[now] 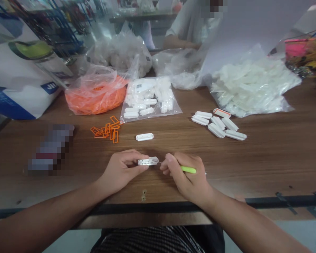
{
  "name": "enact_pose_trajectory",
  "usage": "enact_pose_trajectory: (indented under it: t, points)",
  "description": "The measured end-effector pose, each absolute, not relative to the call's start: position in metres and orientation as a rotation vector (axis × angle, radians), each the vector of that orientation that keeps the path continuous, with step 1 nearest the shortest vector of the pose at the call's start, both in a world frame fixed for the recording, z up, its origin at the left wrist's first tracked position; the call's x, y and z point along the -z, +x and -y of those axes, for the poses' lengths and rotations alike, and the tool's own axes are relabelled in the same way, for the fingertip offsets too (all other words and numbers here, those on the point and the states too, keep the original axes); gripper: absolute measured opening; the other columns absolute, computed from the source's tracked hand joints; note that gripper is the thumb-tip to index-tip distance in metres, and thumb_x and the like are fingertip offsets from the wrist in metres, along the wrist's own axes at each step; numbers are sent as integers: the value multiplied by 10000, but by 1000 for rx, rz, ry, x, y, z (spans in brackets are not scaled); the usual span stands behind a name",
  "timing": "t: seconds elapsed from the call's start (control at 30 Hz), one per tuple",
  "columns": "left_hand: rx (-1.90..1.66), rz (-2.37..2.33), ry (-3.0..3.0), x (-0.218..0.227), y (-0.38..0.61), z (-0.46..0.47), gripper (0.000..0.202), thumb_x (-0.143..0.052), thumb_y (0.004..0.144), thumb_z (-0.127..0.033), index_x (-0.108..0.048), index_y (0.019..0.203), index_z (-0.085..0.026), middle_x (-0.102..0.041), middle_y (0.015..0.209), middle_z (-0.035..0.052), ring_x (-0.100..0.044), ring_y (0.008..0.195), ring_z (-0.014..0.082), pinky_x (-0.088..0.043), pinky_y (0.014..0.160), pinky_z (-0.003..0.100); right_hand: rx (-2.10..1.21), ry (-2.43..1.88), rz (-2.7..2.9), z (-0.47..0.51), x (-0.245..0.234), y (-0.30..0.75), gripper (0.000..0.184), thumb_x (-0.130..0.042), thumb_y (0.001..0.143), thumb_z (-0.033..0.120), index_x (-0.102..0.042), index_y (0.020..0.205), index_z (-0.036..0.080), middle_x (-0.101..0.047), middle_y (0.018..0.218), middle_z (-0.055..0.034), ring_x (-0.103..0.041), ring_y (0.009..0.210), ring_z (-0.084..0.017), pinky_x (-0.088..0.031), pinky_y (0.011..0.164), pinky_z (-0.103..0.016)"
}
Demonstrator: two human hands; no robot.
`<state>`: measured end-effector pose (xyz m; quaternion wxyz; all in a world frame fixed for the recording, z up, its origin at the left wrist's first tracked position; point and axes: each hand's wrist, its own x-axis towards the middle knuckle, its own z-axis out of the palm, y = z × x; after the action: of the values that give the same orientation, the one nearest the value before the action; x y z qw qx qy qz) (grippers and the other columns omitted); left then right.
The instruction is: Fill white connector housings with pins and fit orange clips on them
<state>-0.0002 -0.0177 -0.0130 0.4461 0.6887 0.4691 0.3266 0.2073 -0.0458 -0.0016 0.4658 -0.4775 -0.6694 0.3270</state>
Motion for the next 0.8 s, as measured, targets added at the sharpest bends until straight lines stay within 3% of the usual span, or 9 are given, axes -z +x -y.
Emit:
enact_pose_trajectory:
  t: [0.5,0.63,0.8]
  points:
    - [-759,-1162,1826,12,1,21,184,-688,767,-147,-733,940,-192,-704,854,38,-630,724,143,-480,591,236,-831,-1155,1695,43,2,204,294,-485,939,214,-672,712,193,-678,616,20,-640,525,-82,-511,518,-197]
    - [-760,-1131,2060,13,0,23,155,-695,782,-168,-712,934,-190,-700,811,24,-609,776,164,-495,665,276,-852,-1181,1693,43,2,201,304,-489,942,225,-660,692,193,-670,603,24,-632,516,-75,-508,530,-192]
    - [-791,-1096,2111,17,-4,23,188,-649,822,-160,-687,1003,-196,-680,987,49,-618,865,164,-496,568,216,-867,-1202,1695,43,4,201,298,-485,947,236,-659,710,193,-667,618,19,-638,541,-81,-507,545,-201]
